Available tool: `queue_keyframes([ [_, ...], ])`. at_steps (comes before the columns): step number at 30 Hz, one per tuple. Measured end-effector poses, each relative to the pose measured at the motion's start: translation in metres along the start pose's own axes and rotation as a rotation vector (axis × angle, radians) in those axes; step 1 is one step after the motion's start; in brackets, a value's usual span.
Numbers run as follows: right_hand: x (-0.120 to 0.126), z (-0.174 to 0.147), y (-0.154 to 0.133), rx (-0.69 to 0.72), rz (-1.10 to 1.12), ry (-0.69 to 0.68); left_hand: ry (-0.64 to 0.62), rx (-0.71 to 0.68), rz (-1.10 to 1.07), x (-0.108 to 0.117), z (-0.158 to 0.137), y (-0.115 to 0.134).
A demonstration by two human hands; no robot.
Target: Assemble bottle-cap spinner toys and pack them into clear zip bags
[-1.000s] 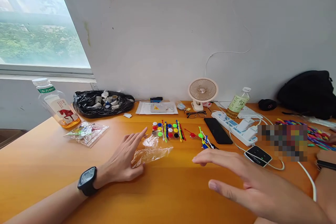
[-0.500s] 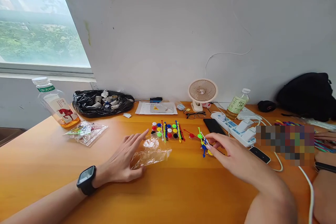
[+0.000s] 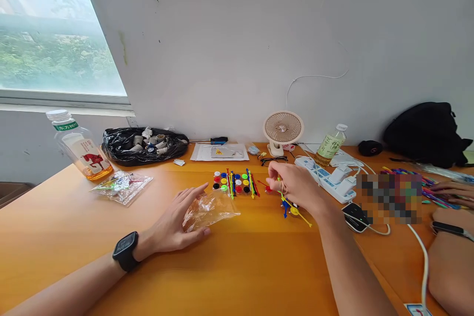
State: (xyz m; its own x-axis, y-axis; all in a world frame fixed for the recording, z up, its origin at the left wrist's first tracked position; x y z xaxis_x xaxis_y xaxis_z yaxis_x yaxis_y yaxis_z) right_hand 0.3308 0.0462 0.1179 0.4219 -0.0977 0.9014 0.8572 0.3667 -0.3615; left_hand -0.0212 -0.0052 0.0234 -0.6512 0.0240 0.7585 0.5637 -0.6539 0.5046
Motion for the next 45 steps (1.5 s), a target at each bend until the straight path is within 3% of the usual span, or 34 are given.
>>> queue_keyframes([
  [4,-0.031,0.006,0.034,-0.116,-0.173,-0.112,-0.006,0.005,-0.006,0.002,-0.001,0.002],
  [8,-0.053,0.006,0.047,-0.059,-0.255,-0.181,-0.020,0.004,-0.009,0.004,-0.001,0.000],
  [16,-0.058,0.006,0.040,-0.088,-0.336,-0.137,-0.047,-0.003,-0.002,0.006,-0.001,-0.001],
  [19,-0.054,0.007,0.033,-0.079,-0.340,-0.041,-0.036,-0.006,0.008,0.005,0.000,-0.001],
  [21,-0.048,0.006,0.026,-0.081,-0.248,0.056,-0.037,-0.006,0.017,0.003,0.000,-0.002],
  [24,-0.039,0.003,0.007,-0.046,0.092,0.114,-0.035,0.002,0.047,0.001,0.000,-0.005],
  [27,-0.036,-0.003,-0.020,0.052,0.439,-0.021,-0.016,0.005,0.083,-0.001,0.000,-0.006],
  [29,-0.039,-0.008,-0.038,0.092,0.541,-0.142,-0.005,0.007,0.097,-0.001,0.000,-0.006],
  [32,-0.050,-0.012,-0.054,0.107,0.544,-0.227,0.007,0.008,0.118,0.000,0.001,-0.003],
  [45,-0.067,-0.012,-0.063,0.109,0.611,-0.099,-0.020,0.011,0.064,-0.002,0.000,-0.002],
])
Point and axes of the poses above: each hand's wrist, its own z-axis towards the middle knuckle, its own x-axis out of the back of the hand, y = z × x, the point moved 1 cm from there along z, towards the middle knuckle, and after that the axes turned 1 degree about z, right-handed, at the moved point
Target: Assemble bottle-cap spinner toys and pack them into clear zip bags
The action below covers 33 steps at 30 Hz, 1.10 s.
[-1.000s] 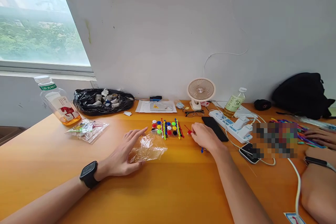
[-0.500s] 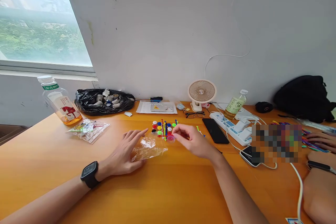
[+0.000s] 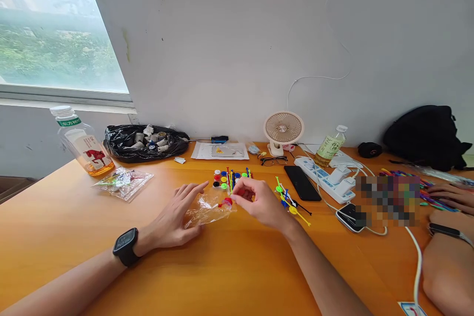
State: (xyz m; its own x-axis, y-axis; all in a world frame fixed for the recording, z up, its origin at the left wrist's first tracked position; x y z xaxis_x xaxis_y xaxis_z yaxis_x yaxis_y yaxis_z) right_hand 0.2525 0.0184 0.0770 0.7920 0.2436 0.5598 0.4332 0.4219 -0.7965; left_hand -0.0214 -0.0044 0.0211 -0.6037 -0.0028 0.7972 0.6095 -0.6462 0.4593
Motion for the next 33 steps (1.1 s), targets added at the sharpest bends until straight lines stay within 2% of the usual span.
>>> queue_keyframes([
  [3,-0.013,-0.001,-0.001,0.086,-0.073,0.000,-0.039,-0.017,-0.040,0.001,-0.001,0.002],
  [8,-0.031,-0.003,-0.003,0.336,-0.249,0.081,-0.106,-0.065,-0.088,0.003,-0.001,0.004],
  [11,-0.036,-0.003,0.000,0.370,-0.397,0.141,-0.147,-0.087,-0.093,0.004,-0.001,0.003],
  [17,-0.043,0.000,0.008,0.316,-0.591,0.158,-0.237,-0.153,-0.055,0.003,-0.002,0.000],
  [19,-0.045,0.002,0.010,0.284,-0.571,0.137,-0.257,-0.166,-0.035,0.003,-0.002,-0.002],
  [24,-0.049,0.001,0.018,0.178,-0.434,-0.045,-0.296,-0.193,-0.047,0.005,-0.003,-0.002],
  [26,-0.052,0.001,0.023,0.130,-0.401,-0.077,-0.310,-0.202,-0.061,0.005,-0.003,-0.002],
  [33,-0.067,0.005,0.034,-0.020,-0.440,-0.011,-0.323,-0.227,-0.054,0.004,-0.003,-0.002],
])
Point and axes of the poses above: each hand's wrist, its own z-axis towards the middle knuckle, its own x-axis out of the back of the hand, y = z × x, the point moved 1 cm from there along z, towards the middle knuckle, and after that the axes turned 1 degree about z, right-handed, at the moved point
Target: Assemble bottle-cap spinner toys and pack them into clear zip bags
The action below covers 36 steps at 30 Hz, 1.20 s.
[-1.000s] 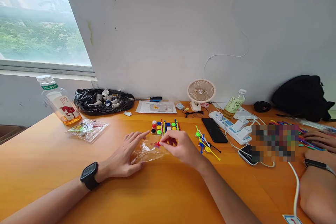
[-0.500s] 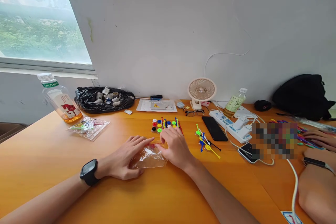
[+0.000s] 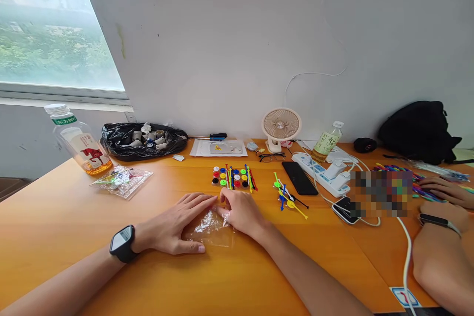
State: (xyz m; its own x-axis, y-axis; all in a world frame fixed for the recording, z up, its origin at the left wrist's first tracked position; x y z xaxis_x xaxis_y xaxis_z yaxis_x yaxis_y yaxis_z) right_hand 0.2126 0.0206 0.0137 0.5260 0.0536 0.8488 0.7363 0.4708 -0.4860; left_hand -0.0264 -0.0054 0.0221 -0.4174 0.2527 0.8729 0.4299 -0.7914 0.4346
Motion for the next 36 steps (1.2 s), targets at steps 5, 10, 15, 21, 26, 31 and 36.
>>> queue_keyframes([
  [5,0.016,0.002,-0.004,0.054,0.027,-0.065,0.004,-0.017,0.015,0.000,0.000,-0.001],
  [10,0.067,0.005,0.016,0.139,0.203,-0.170,0.013,0.007,0.019,-0.001,-0.001,-0.002],
  [15,0.101,0.009,0.086,-0.098,-0.128,0.217,0.001,0.013,0.014,-0.002,-0.002,-0.003],
  [21,0.095,0.007,0.137,-0.397,-0.442,0.177,-0.006,0.010,0.016,-0.006,-0.003,-0.007],
  [26,0.090,0.011,0.139,-0.428,-0.371,0.221,-0.002,0.004,0.001,-0.004,-0.002,-0.005],
  [31,0.095,0.013,0.145,-0.388,-0.220,0.351,-0.022,0.000,-0.012,0.001,0.000,0.000],
  [36,0.111,0.012,0.140,-0.265,0.106,0.687,-0.019,-0.007,-0.017,0.002,0.001,0.001],
])
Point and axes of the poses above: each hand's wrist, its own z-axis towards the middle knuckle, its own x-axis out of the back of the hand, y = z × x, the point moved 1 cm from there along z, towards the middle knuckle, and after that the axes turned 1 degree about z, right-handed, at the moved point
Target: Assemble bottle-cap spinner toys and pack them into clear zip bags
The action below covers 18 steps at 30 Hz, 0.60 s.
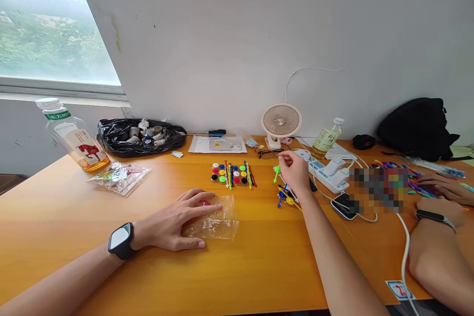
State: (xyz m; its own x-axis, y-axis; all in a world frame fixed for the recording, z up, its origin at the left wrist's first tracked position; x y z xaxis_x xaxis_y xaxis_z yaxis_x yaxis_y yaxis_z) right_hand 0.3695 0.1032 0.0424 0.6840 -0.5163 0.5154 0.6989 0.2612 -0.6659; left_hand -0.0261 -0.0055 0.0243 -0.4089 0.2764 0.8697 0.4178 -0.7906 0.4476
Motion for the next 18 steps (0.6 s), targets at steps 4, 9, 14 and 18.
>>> queue_keyframes([
  [4,0.021,0.004,-0.023,-0.030,0.305,0.107,0.018,-0.007,-0.010,0.000,0.000,0.000],
  [9,0.043,-0.025,-0.067,-0.070,0.545,-0.138,0.036,-0.006,-0.029,0.001,0.000,0.001],
  [14,0.033,-0.092,-0.090,-0.082,0.471,-0.606,0.039,0.003,-0.030,0.000,0.001,0.002],
  [18,0.022,-0.131,-0.088,-0.157,0.524,-0.637,0.036,0.001,-0.030,-0.001,0.001,0.001],
])
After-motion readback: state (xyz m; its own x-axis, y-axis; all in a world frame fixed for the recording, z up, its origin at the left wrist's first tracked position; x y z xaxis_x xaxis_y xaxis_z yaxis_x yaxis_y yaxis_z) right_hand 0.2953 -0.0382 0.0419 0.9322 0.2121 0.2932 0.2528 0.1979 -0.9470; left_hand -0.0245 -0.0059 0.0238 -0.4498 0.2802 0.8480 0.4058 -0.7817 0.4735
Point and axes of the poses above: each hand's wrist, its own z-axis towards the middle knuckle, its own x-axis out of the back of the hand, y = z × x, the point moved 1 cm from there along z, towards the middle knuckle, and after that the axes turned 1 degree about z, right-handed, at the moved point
